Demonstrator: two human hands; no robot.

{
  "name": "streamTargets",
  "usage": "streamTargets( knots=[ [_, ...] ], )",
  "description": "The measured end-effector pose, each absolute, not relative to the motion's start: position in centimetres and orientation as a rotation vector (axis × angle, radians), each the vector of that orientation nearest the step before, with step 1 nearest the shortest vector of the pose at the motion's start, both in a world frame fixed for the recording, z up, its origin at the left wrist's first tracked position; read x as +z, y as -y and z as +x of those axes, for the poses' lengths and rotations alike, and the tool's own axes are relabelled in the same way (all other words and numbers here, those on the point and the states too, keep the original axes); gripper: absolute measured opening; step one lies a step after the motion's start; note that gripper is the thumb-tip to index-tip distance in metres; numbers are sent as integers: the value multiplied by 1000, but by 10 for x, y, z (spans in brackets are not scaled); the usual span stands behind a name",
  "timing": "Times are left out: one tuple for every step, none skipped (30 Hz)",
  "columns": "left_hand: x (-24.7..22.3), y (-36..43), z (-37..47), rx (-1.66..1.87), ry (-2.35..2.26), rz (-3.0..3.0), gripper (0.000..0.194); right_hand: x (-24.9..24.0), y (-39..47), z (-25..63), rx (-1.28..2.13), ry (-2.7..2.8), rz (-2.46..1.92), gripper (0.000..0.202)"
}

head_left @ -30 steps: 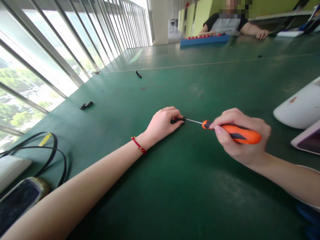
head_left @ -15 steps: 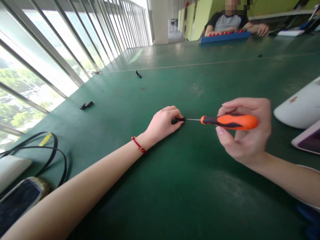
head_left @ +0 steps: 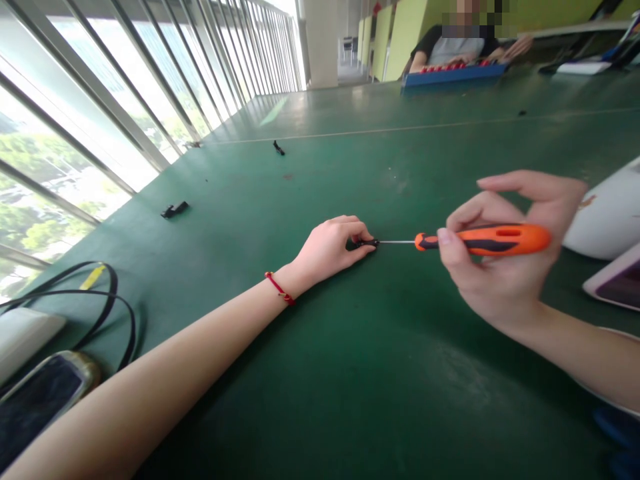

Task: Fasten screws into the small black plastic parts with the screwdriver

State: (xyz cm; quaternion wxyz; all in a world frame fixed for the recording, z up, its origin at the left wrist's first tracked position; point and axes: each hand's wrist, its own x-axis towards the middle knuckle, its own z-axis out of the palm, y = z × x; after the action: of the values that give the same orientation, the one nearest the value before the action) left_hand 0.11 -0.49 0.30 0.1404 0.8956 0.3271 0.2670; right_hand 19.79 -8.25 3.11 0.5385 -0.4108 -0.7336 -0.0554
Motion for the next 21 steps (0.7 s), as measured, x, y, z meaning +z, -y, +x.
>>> streamTargets(
  knots=[
    [3, 4, 1, 773, -952, 2560, 11, 36, 81, 198, -224, 1717, -996, 11],
    [2, 4, 2, 774, -964, 2525, 12, 41, 80, 198, -279, 1717, -970, 13],
    [2, 3, 2, 776, -976, 2483, 12, 46, 78, 198, -274, 1731, -968, 15],
    [2, 3, 2, 776, -985, 2439, 12, 51, 75, 198, -231, 1770, -984, 16],
    [2, 2, 3, 775, -989, 2397, 12, 56, 72, 197, -175, 1794, -1005, 18],
    [1, 2, 4, 773, -987, 2359, 12, 61, 68, 197, -132, 1827, -1030, 21],
    [1, 1, 4, 775, -982, 2328, 12, 66, 63, 195, -102, 1854, -1055, 26],
    [1, 1, 4, 778, -975, 2302, 12, 70, 57, 193, -71, 1861, -1072, 30],
    [1, 0, 5, 782, -968, 2282, 12, 75, 52, 190, -45, 1822, -1065, 32],
    [0, 0, 5, 786, -964, 2267, 12, 79, 46, 186, -5, 1799, -1046, 36],
    [0, 0, 5, 788, -961, 2256, 13, 84, 40, 183, 28, 1781, -1035, 43],
    [0, 0, 5, 786, -958, 2248, 13, 88, 34, 180, 39, 1770, -1062, 44],
    [0, 0, 5, 781, -955, 2243, 14, 93, 29, 177, 61, 1789, -1105, 41],
    [0, 0, 4, 775, -952, 2243, 14, 96, 24, 176, 97, 1821, -1155, 34],
    [0, 0, 4, 769, -950, 2246, 15, 100, 21, 175, 140, 1836, -1200, 22],
    [1, 0, 4, 764, -949, 2252, 15, 102, 18, 177, 182, 1833, -1215, 13],
    [1, 0, 4, 764, -950, 2261, 15, 104, 17, 179, 190, 1851, -1219, 15],
    [1, 0, 3, 765, -954, 2273, 15, 106, 17, 182, 166, 1878, -1227, 21],
    [1, 1, 3, 764, -957, 2287, 15, 107, 18, 185, 127, 1912, -1229, 20],
    [1, 1, 3, 763, -960, 2298, 15, 108, 20, 188, 81, 1951, -1237, 13],
    [1, 1, 3, 759, -962, 2307, 15, 109, 21, 191, 33, 1993, -1243, 2]
  ],
)
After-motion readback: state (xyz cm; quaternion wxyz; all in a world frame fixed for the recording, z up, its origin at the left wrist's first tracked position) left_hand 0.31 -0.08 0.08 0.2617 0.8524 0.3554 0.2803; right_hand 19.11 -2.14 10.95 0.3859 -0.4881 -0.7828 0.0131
